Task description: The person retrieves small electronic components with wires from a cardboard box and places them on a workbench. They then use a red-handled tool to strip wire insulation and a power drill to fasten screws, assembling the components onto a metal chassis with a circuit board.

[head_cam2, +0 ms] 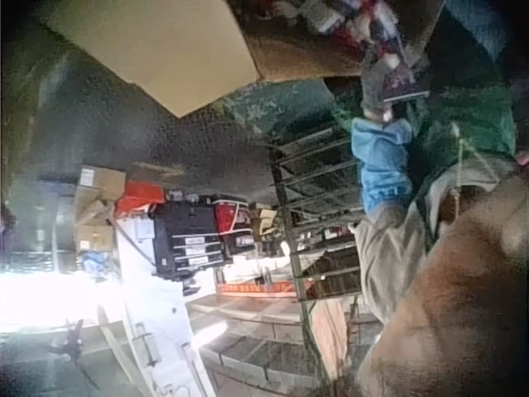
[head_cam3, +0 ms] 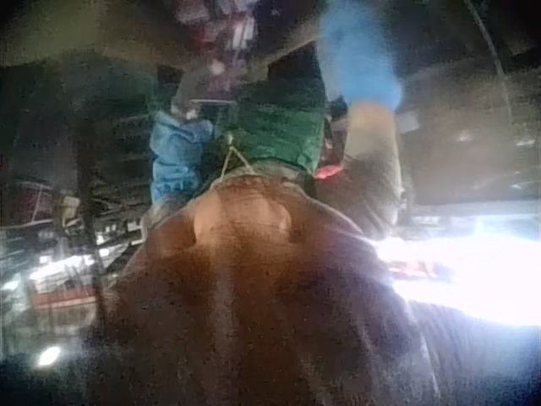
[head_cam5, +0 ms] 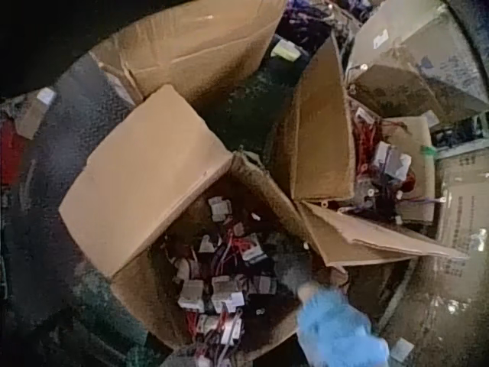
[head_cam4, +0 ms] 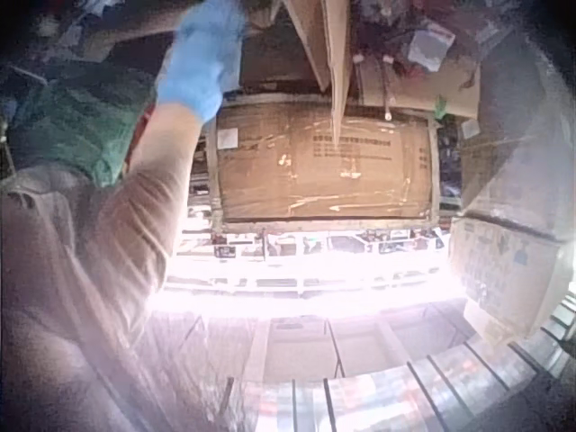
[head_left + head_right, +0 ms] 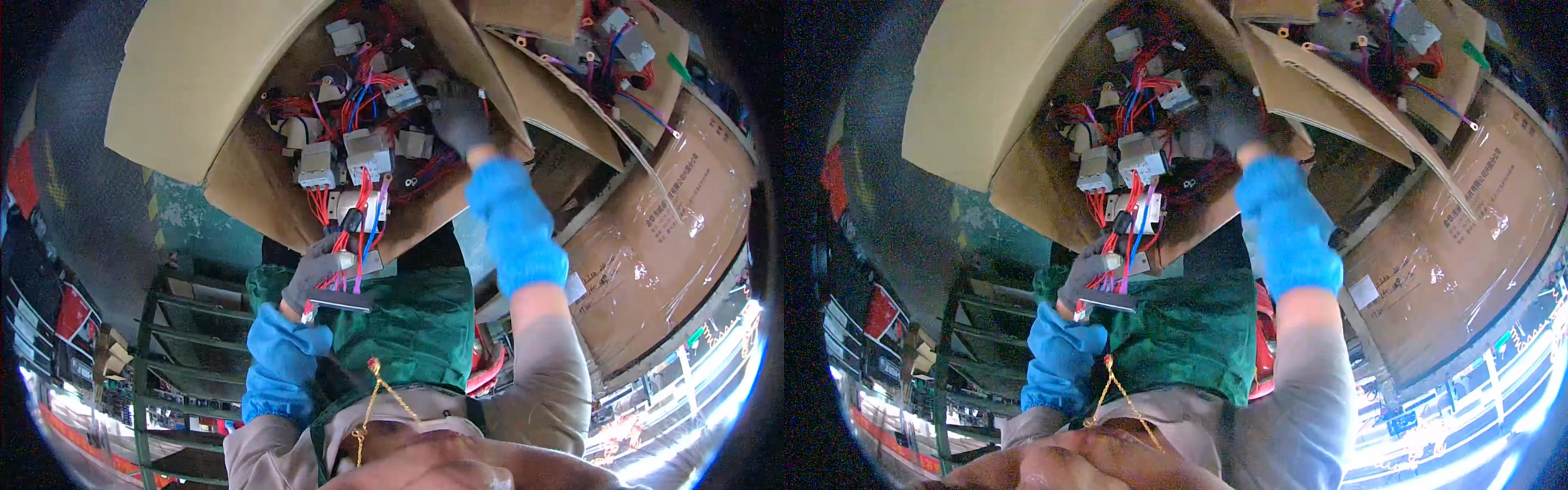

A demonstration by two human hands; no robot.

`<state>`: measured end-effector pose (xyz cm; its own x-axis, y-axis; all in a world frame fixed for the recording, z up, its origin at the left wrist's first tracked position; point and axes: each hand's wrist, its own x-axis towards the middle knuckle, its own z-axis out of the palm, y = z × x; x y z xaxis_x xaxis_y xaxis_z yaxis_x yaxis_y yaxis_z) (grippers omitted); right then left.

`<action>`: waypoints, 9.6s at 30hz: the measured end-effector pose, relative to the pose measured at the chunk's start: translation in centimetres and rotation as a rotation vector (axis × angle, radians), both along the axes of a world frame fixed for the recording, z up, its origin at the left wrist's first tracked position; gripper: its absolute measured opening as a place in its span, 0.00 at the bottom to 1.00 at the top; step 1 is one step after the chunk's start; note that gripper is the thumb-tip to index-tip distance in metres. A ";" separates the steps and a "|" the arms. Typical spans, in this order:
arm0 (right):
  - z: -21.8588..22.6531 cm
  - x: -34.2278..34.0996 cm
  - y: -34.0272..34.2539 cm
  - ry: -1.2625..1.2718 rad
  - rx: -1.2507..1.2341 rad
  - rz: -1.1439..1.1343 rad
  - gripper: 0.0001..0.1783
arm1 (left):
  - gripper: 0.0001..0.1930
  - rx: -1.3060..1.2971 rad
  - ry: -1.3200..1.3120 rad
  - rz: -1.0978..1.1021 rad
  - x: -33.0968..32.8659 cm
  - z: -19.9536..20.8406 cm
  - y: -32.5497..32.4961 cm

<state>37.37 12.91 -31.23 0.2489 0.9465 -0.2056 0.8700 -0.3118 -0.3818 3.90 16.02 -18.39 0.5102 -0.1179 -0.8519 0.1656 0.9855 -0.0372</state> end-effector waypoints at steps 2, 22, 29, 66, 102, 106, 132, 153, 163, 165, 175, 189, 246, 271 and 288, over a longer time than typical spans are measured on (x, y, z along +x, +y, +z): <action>-3.6 1.2 -0.4 0.032 -0.210 -0.094 0.19 | 0.16 -0.018 -0.050 0.017 -0.9 -0.6 0.1; 21.6 -13.2 -1.9 0.635 -0.406 0.131 0.16 | 0.17 0.305 -0.099 -0.052 1.5 -2.6 -2.3; 22.9 -18.6 -0.5 0.429 -0.227 0.068 0.13 | 0.12 1.844 -0.082 -0.632 1.7 -5.1 -2.5; 18.1 -17.8 0.3 0.405 -0.300 0.120 0.38 | 0.29 0.435 -0.318 1.171 10.1 -0.6 -6.0; -9.7 -3.1 -4.3 0.144 -0.781 -0.201 0.28 | 0.15 -0.159 0.188 0.196 3.7 -5.2 -3.7; -10.3 -3.7 -4.5 0.081 -0.847 -0.187 0.27 | 0.17 -0.008 0.314 0.161 4.1 -5.9 -5.0; -1.1 -7.8 -3.9 0.188 -0.837 -0.057 0.26 | 0.14 0.178 0.261 0.208 1.0 0.4 -4.0; 45.3 -4.3 -14.7 1.666 -0.022 -0.652 0.15 | 0.26 1.011 0.072 0.432 2.2 39.6 -13.1; 63.0 0.7 -23.5 1.649 0.235 -0.453 0.20 | 0.24 0.764 -0.725 0.521 6.6 50.5 -15.8; 66.7 4.2 -26.4 1.375 0.349 -0.181 0.18 | 0.23 0.977 -0.750 0.548 9.2 52.1 -16.8; 81.9 29.2 -34.3 0.503 0.501 0.170 0.11 | 0.30 0.769 -1.243 0.275 30.5 66.0 -25.7; 72.0 48.3 -46.3 0.503 0.091 -0.529 0.36 | 0.26 -0.157 -0.989 0.220 53.3 46.8 -43.8; 58.5 21.3 -24.9 0.149 0.040 -0.020 0.23 | 0.15 0.464 0.415 0.304 6.9 16.4 -26.5; -12.2 -21.4 12.0 -0.178 -0.101 0.819 0.24 | 0.18 0.659 0.736 0.691 4.5 -2.2 -19.0; -6.8 -6.0 -8.1 0.059 -0.445 0.448 0.24 | 0.06 -0.137 2.015 -0.205 9.8 -35.8 -11.5</action>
